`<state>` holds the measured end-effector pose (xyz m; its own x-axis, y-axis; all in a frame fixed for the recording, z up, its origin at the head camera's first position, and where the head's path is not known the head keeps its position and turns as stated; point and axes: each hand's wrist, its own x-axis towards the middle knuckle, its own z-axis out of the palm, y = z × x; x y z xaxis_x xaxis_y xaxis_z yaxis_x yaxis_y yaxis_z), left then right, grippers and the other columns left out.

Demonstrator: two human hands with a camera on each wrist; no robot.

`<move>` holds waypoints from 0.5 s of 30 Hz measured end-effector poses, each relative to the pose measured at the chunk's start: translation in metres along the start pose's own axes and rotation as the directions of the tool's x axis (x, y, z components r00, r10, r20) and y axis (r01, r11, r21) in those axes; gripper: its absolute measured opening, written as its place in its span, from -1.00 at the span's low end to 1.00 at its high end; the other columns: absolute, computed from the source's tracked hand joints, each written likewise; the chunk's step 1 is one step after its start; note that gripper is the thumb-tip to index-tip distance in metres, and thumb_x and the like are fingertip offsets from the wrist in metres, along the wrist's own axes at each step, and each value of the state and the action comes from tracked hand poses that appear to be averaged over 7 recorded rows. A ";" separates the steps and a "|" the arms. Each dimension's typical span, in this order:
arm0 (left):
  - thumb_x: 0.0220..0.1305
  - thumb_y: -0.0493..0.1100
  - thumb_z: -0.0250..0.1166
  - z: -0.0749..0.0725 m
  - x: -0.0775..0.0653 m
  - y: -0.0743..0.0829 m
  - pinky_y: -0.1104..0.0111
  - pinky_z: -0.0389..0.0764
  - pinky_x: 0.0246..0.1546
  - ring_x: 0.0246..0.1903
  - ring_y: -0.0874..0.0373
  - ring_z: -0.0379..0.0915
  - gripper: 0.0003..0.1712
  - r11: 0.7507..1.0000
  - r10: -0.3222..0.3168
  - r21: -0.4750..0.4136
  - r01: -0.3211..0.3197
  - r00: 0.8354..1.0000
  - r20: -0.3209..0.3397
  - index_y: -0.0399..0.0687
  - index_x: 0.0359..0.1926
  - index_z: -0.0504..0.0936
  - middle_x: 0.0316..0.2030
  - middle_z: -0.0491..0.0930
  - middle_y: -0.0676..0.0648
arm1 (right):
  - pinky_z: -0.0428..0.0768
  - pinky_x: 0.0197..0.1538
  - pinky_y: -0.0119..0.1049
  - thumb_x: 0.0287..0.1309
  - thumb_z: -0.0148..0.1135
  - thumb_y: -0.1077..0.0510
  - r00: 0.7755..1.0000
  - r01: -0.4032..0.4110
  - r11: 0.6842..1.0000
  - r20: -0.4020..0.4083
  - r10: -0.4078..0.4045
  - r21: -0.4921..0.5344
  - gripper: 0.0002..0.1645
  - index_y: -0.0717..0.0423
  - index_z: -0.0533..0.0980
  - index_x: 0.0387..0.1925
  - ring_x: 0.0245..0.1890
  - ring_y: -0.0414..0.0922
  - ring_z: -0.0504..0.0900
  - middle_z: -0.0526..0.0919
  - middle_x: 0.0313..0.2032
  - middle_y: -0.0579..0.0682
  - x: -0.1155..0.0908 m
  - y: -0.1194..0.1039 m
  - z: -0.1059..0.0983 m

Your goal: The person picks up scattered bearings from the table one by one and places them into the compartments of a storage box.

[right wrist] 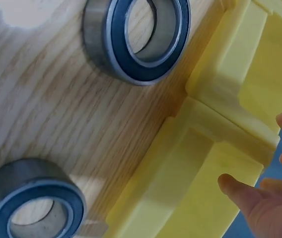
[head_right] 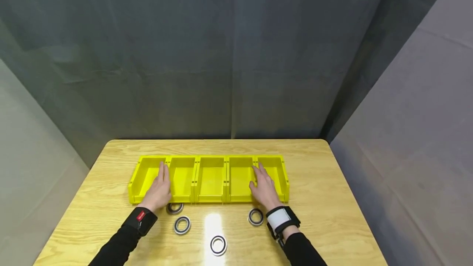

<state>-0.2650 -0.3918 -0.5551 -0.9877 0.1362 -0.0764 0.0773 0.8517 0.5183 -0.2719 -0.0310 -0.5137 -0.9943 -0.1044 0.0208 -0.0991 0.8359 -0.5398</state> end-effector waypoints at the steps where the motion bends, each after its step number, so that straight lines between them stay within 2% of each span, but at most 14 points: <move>1: 0.06 -0.54 0.22 0.001 0.000 0.000 -0.18 0.33 0.39 0.36 -0.49 0.21 0.05 1.000 0.002 0.006 -0.002 1.000 -0.003 -0.58 0.51 -0.16 0.54 -0.30 -0.53 | 0.44 0.32 0.31 0.23 0.27 0.26 1.000 -0.013 1.000 0.007 0.013 -0.002 -0.29 0.29 0.34 0.40 0.39 0.35 0.37 0.19 0.48 0.40 0.001 0.000 0.001; 8: 0.06 -0.53 0.28 0.002 0.000 0.002 -0.16 0.25 0.46 0.43 -0.45 0.11 0.10 0.999 -0.030 0.032 0.030 0.999 0.017 -0.55 0.52 -0.19 0.55 -0.33 -0.51 | 0.39 0.32 0.38 0.24 0.27 0.27 0.997 -0.071 0.997 0.007 0.071 -0.019 -0.22 0.29 0.26 0.46 0.41 0.31 0.36 0.19 0.49 0.38 0.006 -0.004 0.008; 13: 0.06 -0.53 0.27 -0.001 -0.001 0.004 -0.16 0.17 0.49 0.46 -0.45 0.05 0.10 0.999 -0.038 0.022 0.037 0.999 0.021 -0.55 0.52 -0.19 0.55 -0.35 -0.51 | 0.49 0.27 0.31 0.25 0.25 0.31 0.997 -0.077 0.996 -0.006 0.077 -0.046 -0.26 0.33 0.28 0.43 0.36 0.31 0.42 0.21 0.49 0.37 0.008 -0.005 0.009; 15: 0.06 -0.53 0.28 -0.001 -0.001 0.004 -0.17 0.16 0.50 0.46 -0.46 0.05 0.10 0.999 -0.037 0.021 0.037 0.999 0.019 -0.56 0.52 -0.19 0.55 -0.34 -0.52 | 0.60 0.15 0.23 0.26 0.23 0.32 0.997 -0.073 0.996 -0.005 0.073 -0.048 -0.29 0.35 0.30 0.42 0.31 0.31 0.48 0.21 0.49 0.37 0.009 -0.005 0.009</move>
<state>-0.2637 -0.3888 -0.5522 -0.9872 0.1141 -0.1118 0.0439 0.8667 0.4969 -0.2797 -0.0406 -0.5188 -0.9991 -0.0402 -0.0147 -0.0275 0.8664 -0.4986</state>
